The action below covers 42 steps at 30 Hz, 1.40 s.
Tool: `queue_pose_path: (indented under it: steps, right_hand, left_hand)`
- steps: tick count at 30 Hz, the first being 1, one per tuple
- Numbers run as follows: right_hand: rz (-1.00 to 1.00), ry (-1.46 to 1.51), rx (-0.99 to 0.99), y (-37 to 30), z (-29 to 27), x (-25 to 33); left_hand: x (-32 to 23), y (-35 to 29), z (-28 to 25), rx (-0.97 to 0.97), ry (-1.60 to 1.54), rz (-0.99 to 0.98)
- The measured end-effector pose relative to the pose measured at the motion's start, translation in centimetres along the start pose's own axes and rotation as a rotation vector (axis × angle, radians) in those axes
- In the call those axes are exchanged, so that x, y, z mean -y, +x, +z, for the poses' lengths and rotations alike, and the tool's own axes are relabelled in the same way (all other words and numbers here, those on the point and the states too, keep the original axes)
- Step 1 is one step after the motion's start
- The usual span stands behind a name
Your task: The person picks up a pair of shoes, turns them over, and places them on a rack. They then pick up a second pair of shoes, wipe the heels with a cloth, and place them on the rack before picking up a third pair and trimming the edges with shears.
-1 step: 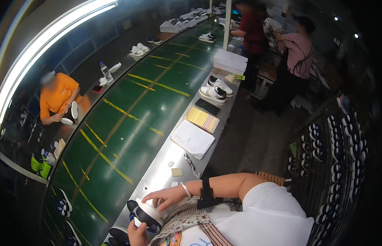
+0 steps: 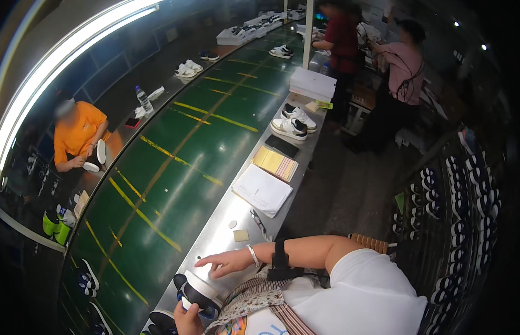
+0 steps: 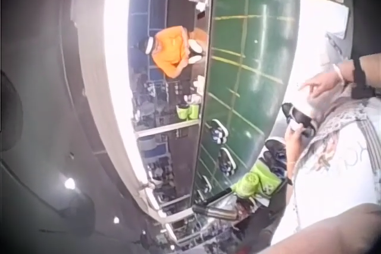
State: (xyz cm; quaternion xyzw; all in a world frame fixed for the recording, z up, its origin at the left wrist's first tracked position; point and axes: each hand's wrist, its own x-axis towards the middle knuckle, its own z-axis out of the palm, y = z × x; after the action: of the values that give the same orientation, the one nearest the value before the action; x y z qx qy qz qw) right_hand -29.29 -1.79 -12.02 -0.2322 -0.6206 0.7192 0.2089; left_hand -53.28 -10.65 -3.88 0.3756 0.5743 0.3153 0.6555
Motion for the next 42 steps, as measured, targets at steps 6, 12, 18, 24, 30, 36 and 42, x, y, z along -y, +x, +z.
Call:
queue_pose_path:
  steps: [6, 12, 18, 24, 30, 36, 42]
  right_hand:
    - [0.706, -0.984, -1.005, -1.9, -6.1, -11.4]
    - [0.732, -1.007, -0.966, -2.3, -5.9, -15.1]
    - [0.579, -1.104, -1.061, -2.5, -5.9, -16.9]
    - [0.825, -0.936, -1.145, -3.1, -6.5, -15.4]
    - [0.874, -0.741, -1.114, -4.4, -7.7, -16.9]
    - [0.524, -0.7, -1.226, -3.7, -7.1, -12.6]
    - [-0.052, -0.091, -0.9, -4.3, -2.8, 2.6]
  left_hand:
    - [0.9, 0.2, -2.5, -0.029, 0.733, 0.75]
    - [-2.3, -2.2, -0.4, -0.186, -0.391, 0.223]
    - [-3.2, -2.7, -0.2, -0.085, -0.503, 0.235]
    - [-3.8, -3.2, 0.2, -0.093, -0.507, 0.207]
    - [-5.0, -3.3, 1.4, -0.133, -0.512, 0.219]
    - [-4.0, -1.6, 0.1, -0.117, -0.44, 0.445]
    - [-6.4, -0.9, 2.5, -0.001, -0.512, 0.339]
